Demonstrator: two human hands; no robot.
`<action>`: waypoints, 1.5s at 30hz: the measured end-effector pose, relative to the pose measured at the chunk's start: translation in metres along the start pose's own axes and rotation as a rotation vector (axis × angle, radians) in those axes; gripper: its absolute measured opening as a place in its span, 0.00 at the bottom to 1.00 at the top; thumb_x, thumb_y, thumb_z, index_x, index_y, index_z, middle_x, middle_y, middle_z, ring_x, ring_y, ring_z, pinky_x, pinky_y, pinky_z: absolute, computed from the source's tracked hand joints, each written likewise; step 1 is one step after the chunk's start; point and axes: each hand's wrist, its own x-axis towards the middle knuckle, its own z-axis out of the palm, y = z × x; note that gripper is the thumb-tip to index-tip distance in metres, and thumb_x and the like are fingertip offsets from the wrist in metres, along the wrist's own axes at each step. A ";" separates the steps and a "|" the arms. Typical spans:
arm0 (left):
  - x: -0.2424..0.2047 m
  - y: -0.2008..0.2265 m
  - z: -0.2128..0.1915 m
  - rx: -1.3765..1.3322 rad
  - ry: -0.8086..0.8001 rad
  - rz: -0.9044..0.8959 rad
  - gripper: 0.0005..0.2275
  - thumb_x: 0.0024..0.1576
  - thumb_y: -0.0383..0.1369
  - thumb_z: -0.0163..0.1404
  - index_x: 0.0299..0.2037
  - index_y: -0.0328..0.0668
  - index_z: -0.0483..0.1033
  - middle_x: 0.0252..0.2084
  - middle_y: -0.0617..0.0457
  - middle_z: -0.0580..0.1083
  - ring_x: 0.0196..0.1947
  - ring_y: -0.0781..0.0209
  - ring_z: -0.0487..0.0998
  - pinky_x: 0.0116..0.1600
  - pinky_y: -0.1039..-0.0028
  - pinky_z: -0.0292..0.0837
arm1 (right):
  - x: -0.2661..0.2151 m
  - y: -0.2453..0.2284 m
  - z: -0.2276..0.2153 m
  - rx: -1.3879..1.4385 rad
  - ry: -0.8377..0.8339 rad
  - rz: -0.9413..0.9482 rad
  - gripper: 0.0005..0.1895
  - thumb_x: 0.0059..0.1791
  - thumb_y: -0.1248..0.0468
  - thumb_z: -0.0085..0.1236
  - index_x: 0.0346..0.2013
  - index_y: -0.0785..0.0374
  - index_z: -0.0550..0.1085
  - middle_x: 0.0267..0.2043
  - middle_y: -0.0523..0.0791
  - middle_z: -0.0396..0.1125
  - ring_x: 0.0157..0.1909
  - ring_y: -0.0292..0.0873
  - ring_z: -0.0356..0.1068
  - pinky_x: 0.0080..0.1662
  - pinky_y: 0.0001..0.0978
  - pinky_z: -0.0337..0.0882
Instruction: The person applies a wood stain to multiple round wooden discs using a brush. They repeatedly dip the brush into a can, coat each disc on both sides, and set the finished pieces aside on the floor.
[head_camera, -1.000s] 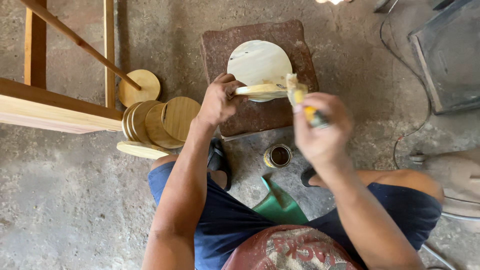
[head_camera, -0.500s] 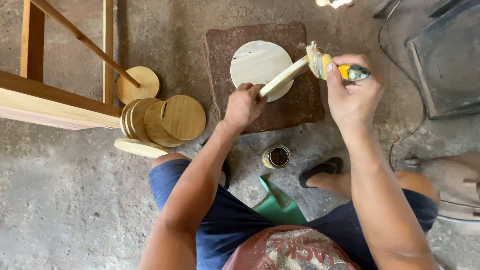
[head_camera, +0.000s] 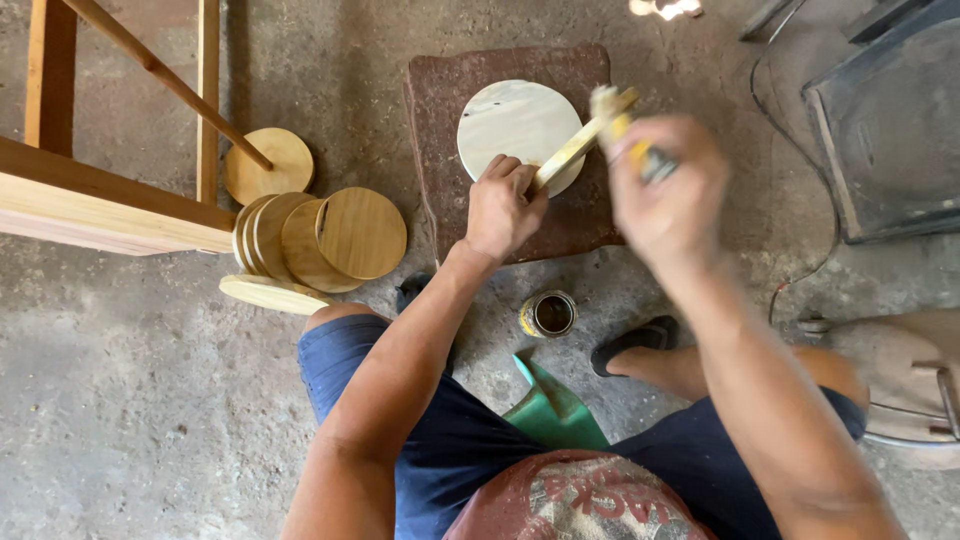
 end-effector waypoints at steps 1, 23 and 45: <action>0.001 0.002 0.002 -0.006 0.021 0.000 0.07 0.47 0.25 0.59 0.34 0.37 0.79 0.31 0.47 0.74 0.37 0.47 0.76 0.42 0.60 0.75 | -0.007 -0.001 0.003 -0.019 -0.020 -0.213 0.05 0.53 0.73 0.63 0.39 0.65 0.73 0.42 0.52 0.73 0.45 0.50 0.76 0.50 0.42 0.76; -0.005 -0.014 0.036 0.074 -0.003 -0.002 0.05 0.44 0.29 0.59 0.26 0.37 0.76 0.30 0.44 0.75 0.35 0.42 0.77 0.43 0.57 0.75 | -0.016 0.013 -0.002 -0.030 -0.149 -0.226 0.04 0.53 0.71 0.64 0.39 0.64 0.75 0.41 0.50 0.74 0.43 0.48 0.76 0.45 0.40 0.76; -0.009 -0.027 0.021 0.058 -0.124 -0.145 0.07 0.47 0.30 0.60 0.31 0.35 0.81 0.33 0.43 0.76 0.40 0.41 0.78 0.47 0.56 0.74 | -0.002 0.020 -0.008 -0.107 -0.122 -0.206 0.05 0.52 0.70 0.62 0.42 0.63 0.76 0.41 0.51 0.76 0.40 0.47 0.76 0.41 0.36 0.76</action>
